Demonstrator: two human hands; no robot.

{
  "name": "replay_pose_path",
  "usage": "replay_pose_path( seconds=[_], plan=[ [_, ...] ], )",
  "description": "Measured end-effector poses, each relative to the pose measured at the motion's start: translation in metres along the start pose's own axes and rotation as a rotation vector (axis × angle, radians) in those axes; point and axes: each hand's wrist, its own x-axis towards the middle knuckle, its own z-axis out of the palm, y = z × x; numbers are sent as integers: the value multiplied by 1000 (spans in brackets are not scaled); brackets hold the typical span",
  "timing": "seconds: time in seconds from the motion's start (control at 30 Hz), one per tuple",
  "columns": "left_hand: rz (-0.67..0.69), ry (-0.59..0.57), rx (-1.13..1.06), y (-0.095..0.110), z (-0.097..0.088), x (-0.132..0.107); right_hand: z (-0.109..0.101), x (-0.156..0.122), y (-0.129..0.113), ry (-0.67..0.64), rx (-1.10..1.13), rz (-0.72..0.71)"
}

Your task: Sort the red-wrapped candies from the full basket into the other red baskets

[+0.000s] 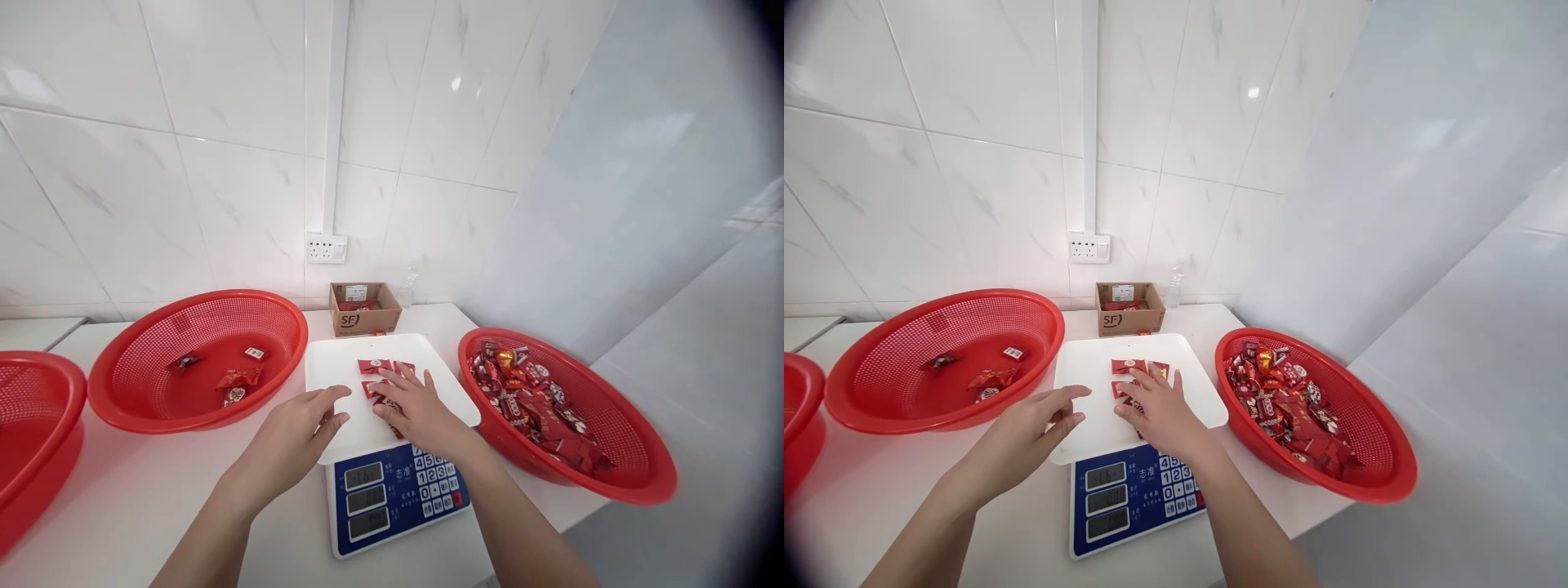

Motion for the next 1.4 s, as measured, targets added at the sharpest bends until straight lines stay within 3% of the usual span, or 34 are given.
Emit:
replay_pose_path(
  seconds=[0.27,0.53,0.7,0.87,1.13,1.27,1.4],
  plan=[
    [-1,-8,0,0,1,-1,0,23,12,-7,-23,50],
    [-10,-34,10,0,-1,-1,-7,-5,23,31,16,160],
    [2,-43,13,1,-1,-1,0,-11,39,42,-33,224],
    [15,-57,18,2,0,-1,1,-11,39,69,-73,218],
    [25,-60,30,5,1,-1,-3,-38,35,144,56,120],
    [42,-74,35,6,3,-2,1,-34,35,168,66,132],
    [33,-72,35,6,4,-2,4,-22,33,276,84,101]
  ],
)
